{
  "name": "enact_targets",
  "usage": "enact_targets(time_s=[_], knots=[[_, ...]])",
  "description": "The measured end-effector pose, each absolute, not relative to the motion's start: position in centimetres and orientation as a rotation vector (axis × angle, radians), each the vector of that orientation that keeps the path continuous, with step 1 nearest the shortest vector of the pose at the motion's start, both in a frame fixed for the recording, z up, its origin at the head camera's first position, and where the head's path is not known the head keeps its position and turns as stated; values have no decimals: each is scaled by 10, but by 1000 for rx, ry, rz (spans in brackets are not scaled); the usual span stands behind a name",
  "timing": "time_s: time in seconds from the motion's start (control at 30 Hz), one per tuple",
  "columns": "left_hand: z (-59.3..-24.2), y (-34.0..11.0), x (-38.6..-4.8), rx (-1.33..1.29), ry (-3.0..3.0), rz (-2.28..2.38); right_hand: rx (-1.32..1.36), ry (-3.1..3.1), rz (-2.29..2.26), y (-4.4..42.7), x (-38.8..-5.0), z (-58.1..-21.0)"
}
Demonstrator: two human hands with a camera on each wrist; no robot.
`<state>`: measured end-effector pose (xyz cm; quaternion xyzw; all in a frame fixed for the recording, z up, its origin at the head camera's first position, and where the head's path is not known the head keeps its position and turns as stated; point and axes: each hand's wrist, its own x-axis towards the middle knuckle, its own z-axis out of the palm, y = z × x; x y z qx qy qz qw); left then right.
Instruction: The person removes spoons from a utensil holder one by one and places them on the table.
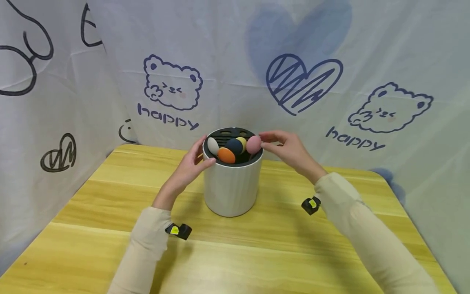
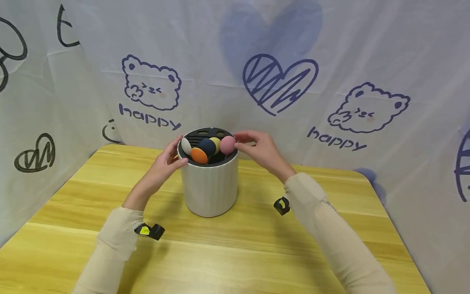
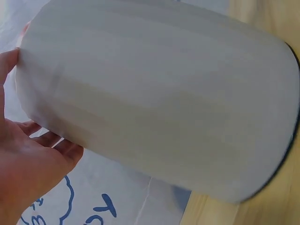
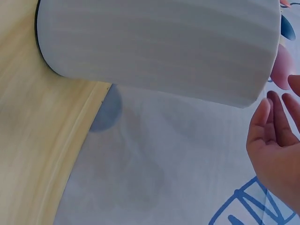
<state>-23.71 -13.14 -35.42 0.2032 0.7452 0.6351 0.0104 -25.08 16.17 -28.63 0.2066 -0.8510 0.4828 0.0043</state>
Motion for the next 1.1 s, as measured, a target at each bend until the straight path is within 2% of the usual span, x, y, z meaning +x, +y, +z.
enact_targets(time_s=[0.67, 1.1], knots=[[-360, -127, -236, 662, 2265, 2054, 613, -2728, 1612, 155, -253, -283], [-362, -126, -235, 646, 2287, 2063, 723, -2755, 1630, 149, -252, -274]])
